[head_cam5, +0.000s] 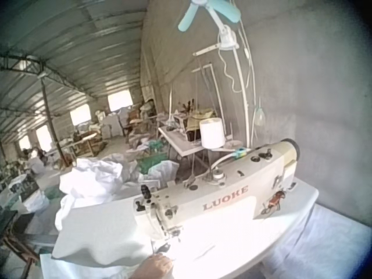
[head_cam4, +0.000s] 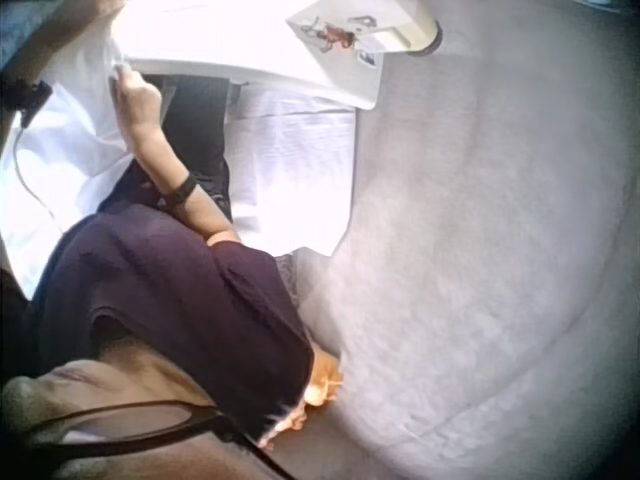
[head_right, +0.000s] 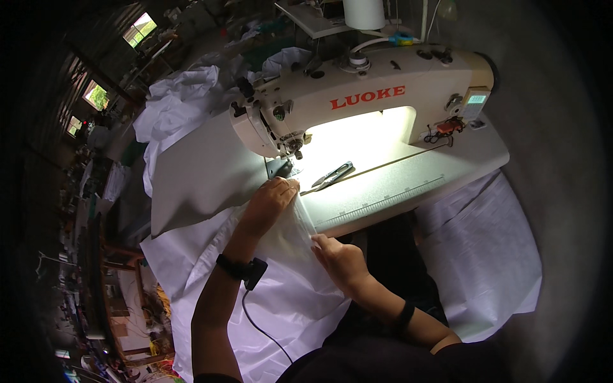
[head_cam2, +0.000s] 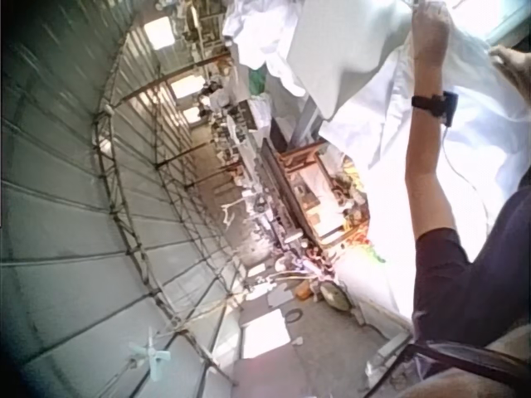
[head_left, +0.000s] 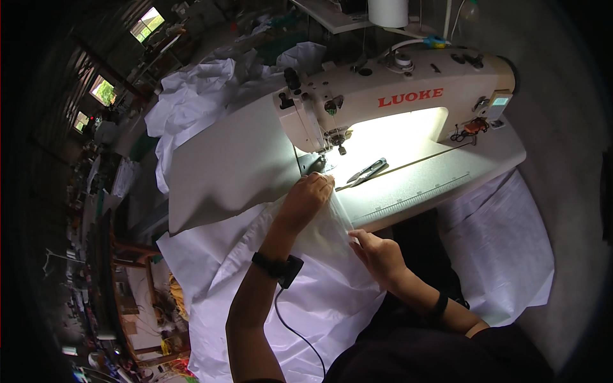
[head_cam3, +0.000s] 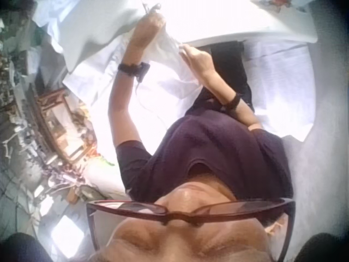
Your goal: Sewing large white plastic sheets using an industrial sewing machine.
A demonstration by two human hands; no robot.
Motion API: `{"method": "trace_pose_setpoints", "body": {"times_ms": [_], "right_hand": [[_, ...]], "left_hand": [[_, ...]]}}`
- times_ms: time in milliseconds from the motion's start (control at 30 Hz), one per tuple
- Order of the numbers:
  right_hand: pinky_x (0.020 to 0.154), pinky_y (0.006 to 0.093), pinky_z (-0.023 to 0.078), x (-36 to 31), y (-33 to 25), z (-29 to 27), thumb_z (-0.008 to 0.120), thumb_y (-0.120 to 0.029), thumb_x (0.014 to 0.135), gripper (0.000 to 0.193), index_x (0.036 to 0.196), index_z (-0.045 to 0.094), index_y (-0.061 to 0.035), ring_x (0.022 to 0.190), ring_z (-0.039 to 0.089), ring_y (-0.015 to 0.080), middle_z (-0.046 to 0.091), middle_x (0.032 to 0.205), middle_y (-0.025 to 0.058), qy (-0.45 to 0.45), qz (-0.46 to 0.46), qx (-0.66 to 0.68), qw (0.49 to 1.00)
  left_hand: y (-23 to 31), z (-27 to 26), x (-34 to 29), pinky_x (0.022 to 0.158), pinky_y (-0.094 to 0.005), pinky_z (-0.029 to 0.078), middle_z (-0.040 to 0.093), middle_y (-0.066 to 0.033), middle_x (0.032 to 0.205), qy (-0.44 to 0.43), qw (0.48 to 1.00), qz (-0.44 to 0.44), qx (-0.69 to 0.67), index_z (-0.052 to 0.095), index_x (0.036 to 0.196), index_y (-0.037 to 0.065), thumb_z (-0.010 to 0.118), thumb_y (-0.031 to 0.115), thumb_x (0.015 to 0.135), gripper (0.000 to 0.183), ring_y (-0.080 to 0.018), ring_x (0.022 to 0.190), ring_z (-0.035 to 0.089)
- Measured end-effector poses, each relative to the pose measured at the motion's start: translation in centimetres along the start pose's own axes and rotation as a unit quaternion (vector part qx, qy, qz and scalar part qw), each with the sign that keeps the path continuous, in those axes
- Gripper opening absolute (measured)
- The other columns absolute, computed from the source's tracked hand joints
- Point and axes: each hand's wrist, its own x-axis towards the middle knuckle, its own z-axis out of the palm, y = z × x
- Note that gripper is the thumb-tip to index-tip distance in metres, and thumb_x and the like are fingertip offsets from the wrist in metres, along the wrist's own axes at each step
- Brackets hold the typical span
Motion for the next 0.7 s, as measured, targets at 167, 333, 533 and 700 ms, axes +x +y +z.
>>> {"method": "trace_pose_setpoints", "body": {"times_ms": [167,333,533,700], "right_hand": [[0.057,0.0390,0.051,1.0,0.6,0.3,0.063,-0.022,0.091,0.022,0.107,0.057,-0.0081,0.067,0.066,0.0304,0.064,0.073,0.0124,-0.039,0.073,0.089,0.993],[0.062,0.0401,0.051,1.2,0.5,0.2,0.062,-0.022,0.091,0.026,0.112,0.056,-0.0075,0.070,0.066,0.0319,0.065,0.074,0.0144,-0.043,0.114,0.157,0.980],[0.060,0.0385,0.053,1.4,-0.5,0.7,0.057,-0.010,0.087,0.052,0.138,0.046,-0.0049,0.067,0.067,0.0304,0.066,0.079,0.0152,-0.037,-0.008,0.026,0.999],[0.056,0.0348,0.052,2.5,-1.5,1.1,0.058,-0.008,0.081,0.061,0.139,0.043,0.0029,0.061,0.066,0.0247,0.065,0.070,0.0102,-0.147,-0.016,-0.176,0.973]], "left_hand": [[-0.1,-0.1,0.1,0.087,-0.0316,0.053,0.066,-0.0044,0.107,-0.005,0.998,-0.021,-0.051,0.067,0.104,0.006,0.057,0.010,0.085,0.022,-0.0202,0.104,0.062],[-0.7,0.5,-0.5,0.085,-0.0313,0.054,0.064,-0.0046,0.110,-0.016,0.999,-0.016,-0.033,0.067,0.101,0.007,0.056,0.010,0.085,0.020,-0.0196,0.103,0.063],[1.5,0.7,-2.0,0.083,-0.0321,0.055,0.064,-0.0047,0.113,0.014,0.994,-0.094,0.050,0.066,0.103,0.005,0.058,0.008,0.085,0.020,-0.0197,0.106,0.063],[4.0,0.6,-3.3,0.106,-0.0380,0.040,0.056,-0.0139,0.134,-0.005,0.978,-0.206,-0.017,0.056,0.128,0.000,0.068,0.034,0.084,0.057,-0.0297,0.125,0.051]]}}
